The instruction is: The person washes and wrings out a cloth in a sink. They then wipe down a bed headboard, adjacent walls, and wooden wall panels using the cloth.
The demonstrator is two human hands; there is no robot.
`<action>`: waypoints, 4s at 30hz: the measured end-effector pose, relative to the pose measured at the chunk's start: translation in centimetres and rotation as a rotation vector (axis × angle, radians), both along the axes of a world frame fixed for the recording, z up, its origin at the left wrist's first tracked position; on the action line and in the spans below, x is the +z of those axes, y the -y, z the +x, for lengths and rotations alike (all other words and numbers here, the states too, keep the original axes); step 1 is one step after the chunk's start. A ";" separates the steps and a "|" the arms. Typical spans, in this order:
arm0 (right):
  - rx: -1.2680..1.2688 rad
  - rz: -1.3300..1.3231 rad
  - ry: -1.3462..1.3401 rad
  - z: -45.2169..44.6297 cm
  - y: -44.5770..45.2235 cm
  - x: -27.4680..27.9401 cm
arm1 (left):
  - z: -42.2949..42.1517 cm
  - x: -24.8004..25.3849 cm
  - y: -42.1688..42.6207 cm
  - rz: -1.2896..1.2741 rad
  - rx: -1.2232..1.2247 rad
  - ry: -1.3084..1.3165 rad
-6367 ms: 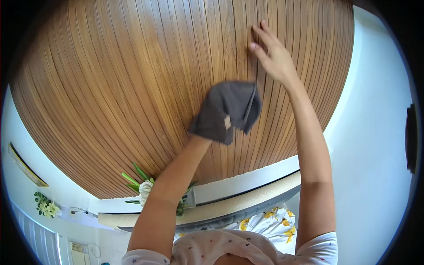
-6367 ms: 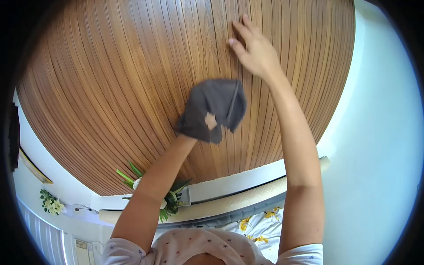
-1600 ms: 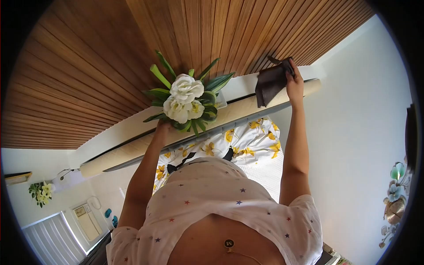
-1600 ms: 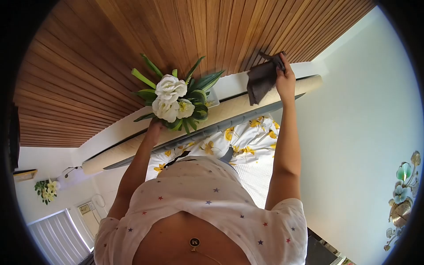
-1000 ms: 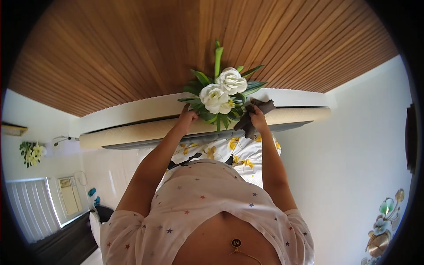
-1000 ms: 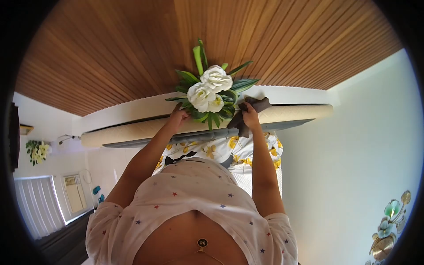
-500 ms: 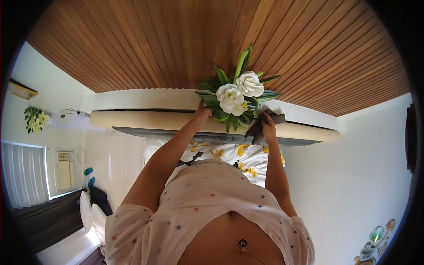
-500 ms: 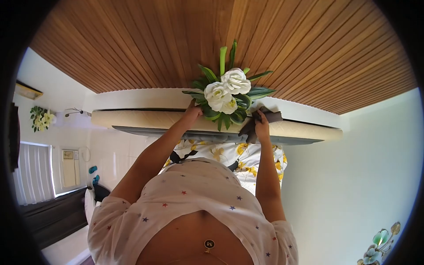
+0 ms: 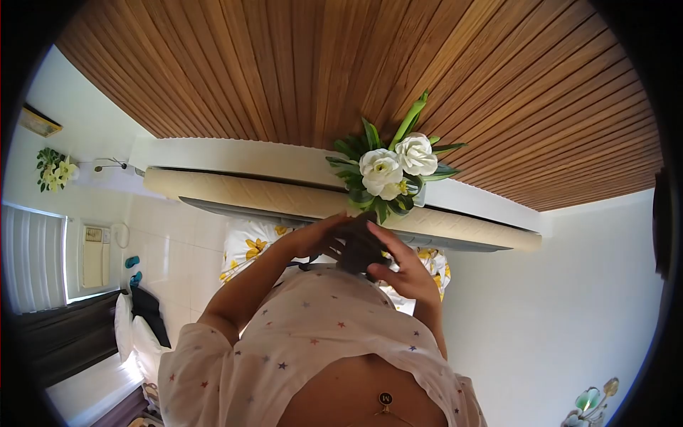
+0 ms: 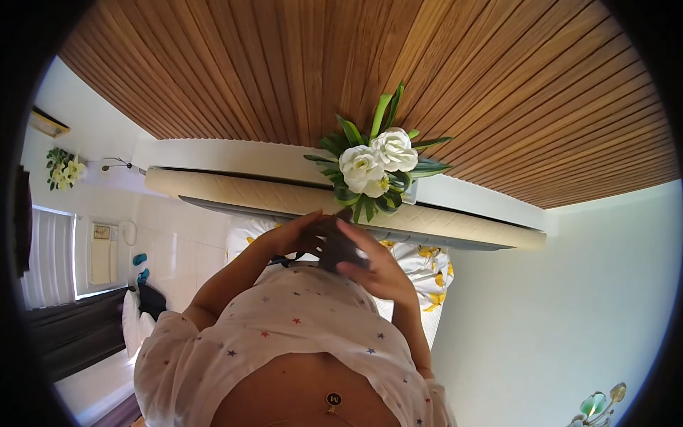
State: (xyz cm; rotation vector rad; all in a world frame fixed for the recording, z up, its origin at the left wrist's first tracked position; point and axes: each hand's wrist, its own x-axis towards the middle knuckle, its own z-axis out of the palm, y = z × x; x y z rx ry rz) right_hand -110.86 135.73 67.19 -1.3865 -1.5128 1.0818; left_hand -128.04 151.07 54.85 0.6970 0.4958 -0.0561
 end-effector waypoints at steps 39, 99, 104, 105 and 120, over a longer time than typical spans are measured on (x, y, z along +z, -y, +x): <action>-0.651 0.297 0.714 0.3 -2.4 -2.7 | 8.0 2.5 -4.4 -0.036 0.300 0.185; -0.463 0.142 0.318 3.6 0.1 1.1 | 5.7 1.7 -4.4 1.002 0.421 0.025; -0.837 0.498 0.399 5.6 -1.3 4.9 | 9.1 9.5 -3.9 0.770 0.293 0.120; -0.825 0.526 0.510 5.7 -2.3 3.6 | 10.4 9.8 -4.0 0.727 0.286 0.113; -0.886 0.559 0.776 4.3 -4.5 1.5 | 13.0 7.2 -3.5 0.582 0.486 0.143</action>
